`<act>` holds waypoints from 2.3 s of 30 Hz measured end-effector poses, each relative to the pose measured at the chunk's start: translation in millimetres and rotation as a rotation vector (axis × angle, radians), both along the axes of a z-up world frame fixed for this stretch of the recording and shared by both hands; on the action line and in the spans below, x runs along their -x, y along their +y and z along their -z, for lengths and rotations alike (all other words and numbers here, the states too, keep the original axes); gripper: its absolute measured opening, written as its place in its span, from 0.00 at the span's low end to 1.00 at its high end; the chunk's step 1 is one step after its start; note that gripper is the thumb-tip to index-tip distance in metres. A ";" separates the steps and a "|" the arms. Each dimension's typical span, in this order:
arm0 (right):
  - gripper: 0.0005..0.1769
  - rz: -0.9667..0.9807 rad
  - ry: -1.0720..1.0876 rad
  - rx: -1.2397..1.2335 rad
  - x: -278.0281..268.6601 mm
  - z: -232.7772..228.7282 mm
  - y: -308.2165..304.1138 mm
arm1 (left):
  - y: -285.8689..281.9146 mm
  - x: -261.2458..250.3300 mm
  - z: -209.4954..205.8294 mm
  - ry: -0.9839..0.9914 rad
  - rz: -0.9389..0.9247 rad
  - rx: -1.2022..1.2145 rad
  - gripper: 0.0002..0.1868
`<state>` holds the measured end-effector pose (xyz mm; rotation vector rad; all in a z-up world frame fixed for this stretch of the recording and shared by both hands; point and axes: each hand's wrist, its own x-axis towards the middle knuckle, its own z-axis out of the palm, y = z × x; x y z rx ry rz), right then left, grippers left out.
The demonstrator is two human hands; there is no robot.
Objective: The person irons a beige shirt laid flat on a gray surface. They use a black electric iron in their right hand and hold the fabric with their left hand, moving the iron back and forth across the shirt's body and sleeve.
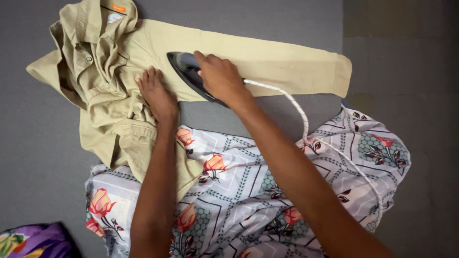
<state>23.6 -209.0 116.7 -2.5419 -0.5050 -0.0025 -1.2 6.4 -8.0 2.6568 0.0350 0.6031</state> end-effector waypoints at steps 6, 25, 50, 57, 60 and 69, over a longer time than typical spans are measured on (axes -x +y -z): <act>0.23 0.029 0.017 -0.017 -27.6 10.1 44.6 | -2.2 2.5 -4.0 -0.008 0.005 0.008 0.29; 0.21 0.122 0.086 -0.057 -89.8 29.2 94.8 | -1.7 -1.5 0.4 0.031 -0.025 -0.013 0.30; 0.29 -0.097 0.213 0.010 6.9 -27.1 -14.1 | -1.6 2.3 -1.8 0.000 0.002 -0.012 0.25; 0.29 -0.118 0.242 0.039 9.9 -38.9 -65.3 | -0.9 0.8 -2.0 -0.029 0.021 -0.051 0.23; 0.28 -0.088 0.308 0.048 9.5 -38.7 -90.6 | -2.7 1.3 -4.2 -0.035 0.012 -0.046 0.20; 0.28 -0.052 0.246 0.083 8.3 -35.0 -184.0 | -5.3 0.9 -9.4 -0.027 0.000 -0.041 0.16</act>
